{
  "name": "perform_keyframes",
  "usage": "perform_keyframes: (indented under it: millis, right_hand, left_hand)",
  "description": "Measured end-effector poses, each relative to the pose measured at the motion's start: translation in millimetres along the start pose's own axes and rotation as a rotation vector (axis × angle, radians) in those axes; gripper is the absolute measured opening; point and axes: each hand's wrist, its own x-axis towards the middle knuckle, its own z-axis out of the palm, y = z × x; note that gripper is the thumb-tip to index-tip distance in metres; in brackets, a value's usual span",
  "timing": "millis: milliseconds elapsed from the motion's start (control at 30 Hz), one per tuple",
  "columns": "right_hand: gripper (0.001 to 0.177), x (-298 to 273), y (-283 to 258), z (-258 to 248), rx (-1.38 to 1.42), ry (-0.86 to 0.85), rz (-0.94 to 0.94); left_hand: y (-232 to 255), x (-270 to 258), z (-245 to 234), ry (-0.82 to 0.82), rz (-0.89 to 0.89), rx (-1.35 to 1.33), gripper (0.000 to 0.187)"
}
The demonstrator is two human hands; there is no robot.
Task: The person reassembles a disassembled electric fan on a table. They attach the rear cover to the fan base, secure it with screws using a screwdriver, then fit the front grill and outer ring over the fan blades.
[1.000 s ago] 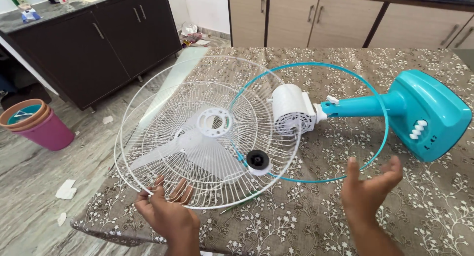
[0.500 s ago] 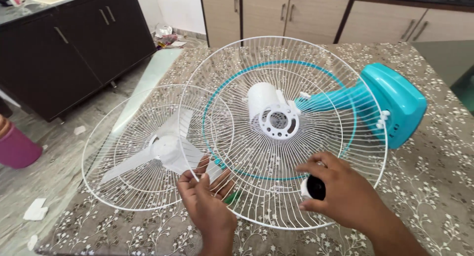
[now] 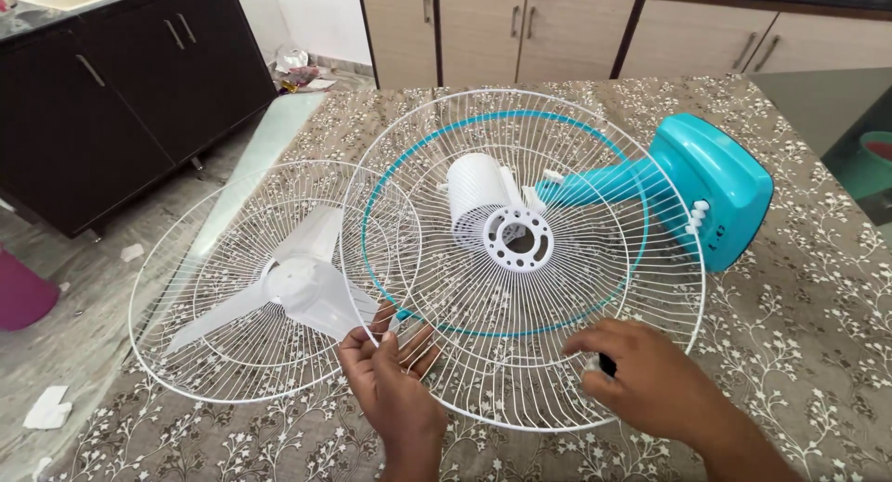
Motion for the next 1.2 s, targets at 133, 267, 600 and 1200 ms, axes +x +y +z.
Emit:
perform_keyframes:
  millis: [133,267,600,1200]
  right_hand:
    - [0.028,1,27,20,0.122,0.342,-0.037]
    - [0.032,-5,55,37,0.417,0.694,0.211]
    - [0.039,13,102,53,1.491,0.688,0.61]
    - [0.06,22,90,46,1.632,0.332,0.679]
  left_hand:
    - [0,3,-1,0.023,-0.003,0.007,0.019]
    - [-1,9,-3,0.023,0.032,-0.038,0.022]
    - [-19,22,8,0.06,0.023,-0.138,0.03]
    - [-12,49,27,-0.094,0.007,-0.103,0.024]
